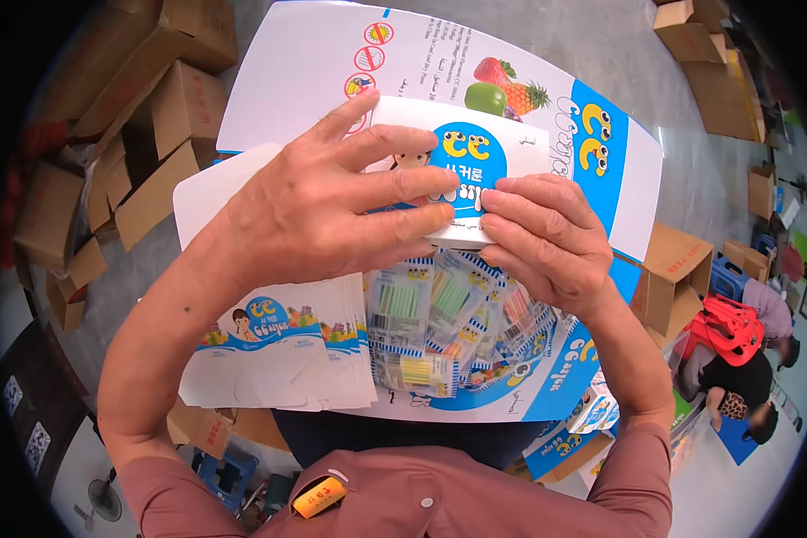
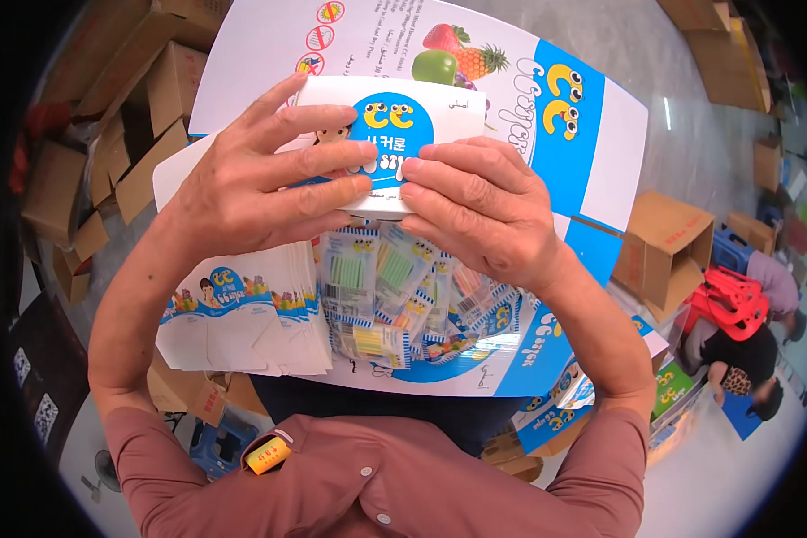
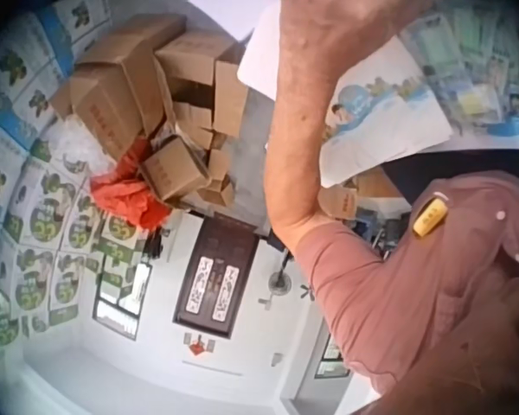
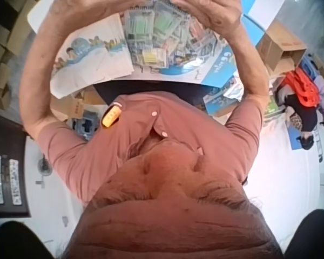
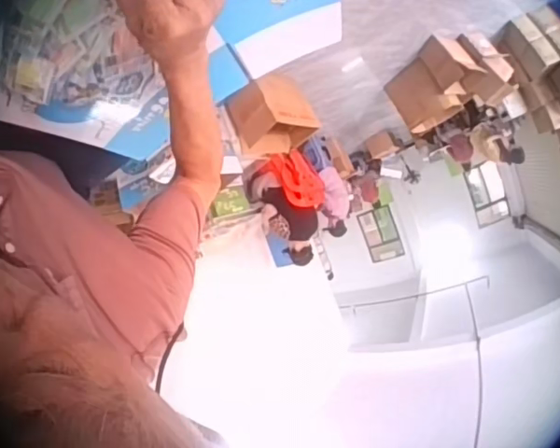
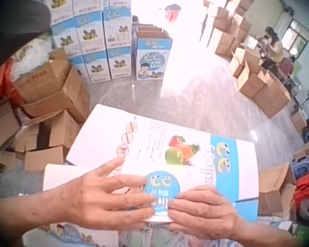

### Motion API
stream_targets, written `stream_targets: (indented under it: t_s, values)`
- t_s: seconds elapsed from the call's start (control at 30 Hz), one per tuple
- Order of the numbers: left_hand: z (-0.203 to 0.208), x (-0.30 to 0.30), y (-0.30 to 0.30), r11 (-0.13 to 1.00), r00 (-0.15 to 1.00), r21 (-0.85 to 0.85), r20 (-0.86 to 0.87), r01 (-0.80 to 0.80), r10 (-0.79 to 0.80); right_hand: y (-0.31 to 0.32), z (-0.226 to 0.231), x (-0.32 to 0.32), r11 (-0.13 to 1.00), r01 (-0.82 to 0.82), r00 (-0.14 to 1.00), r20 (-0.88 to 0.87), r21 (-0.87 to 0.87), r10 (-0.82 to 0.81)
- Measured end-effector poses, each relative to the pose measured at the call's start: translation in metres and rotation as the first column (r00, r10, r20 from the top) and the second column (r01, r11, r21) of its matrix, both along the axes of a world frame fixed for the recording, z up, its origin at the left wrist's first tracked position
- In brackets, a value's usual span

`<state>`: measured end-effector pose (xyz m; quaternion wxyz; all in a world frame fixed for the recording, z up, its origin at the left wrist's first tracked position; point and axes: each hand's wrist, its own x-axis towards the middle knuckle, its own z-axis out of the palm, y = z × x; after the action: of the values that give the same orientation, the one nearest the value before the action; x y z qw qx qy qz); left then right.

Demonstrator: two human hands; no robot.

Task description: Manual packaging of plastic pouches into cardboard retail boxes at a workstation.

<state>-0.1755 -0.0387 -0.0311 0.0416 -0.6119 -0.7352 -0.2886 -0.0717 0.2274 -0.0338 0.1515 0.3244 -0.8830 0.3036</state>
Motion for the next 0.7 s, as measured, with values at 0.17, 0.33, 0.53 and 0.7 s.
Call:
stream_targets:
  t_s: [0.17, 0.33, 0.53, 0.7]
  values:
    - [-0.0086, 0.0026, -0.0014, 0.999, 0.995, 0.031, -0.095, -0.013, 0.016, 0.0004, 0.0046, 0.0011, 1.0, -0.005, 1.0, 0.004, 0.003, 0.005]
    - [-0.0088, 0.0039, -0.0031, 0.999, 0.995, 0.02, -0.092, -0.038, 0.04, 0.0041, 0.0023, 0.0, 0.999, -0.034, 0.999, 0.005, -0.013, 0.034]
    - [-0.0046, -0.002, -0.0025, 1.0, 0.994, -0.006, -0.103, -0.025, 0.024, 0.0052, 0.004, -0.0007, 1.0, -0.029, 0.999, -0.043, 0.004, 0.029]
    - [-0.0045, -0.0013, -0.0078, 0.999, 0.999, -0.047, -0.035, -0.026, 0.024, 0.0024, 0.0013, 0.0022, 1.0, -0.023, 0.999, -0.028, -0.018, 0.022]
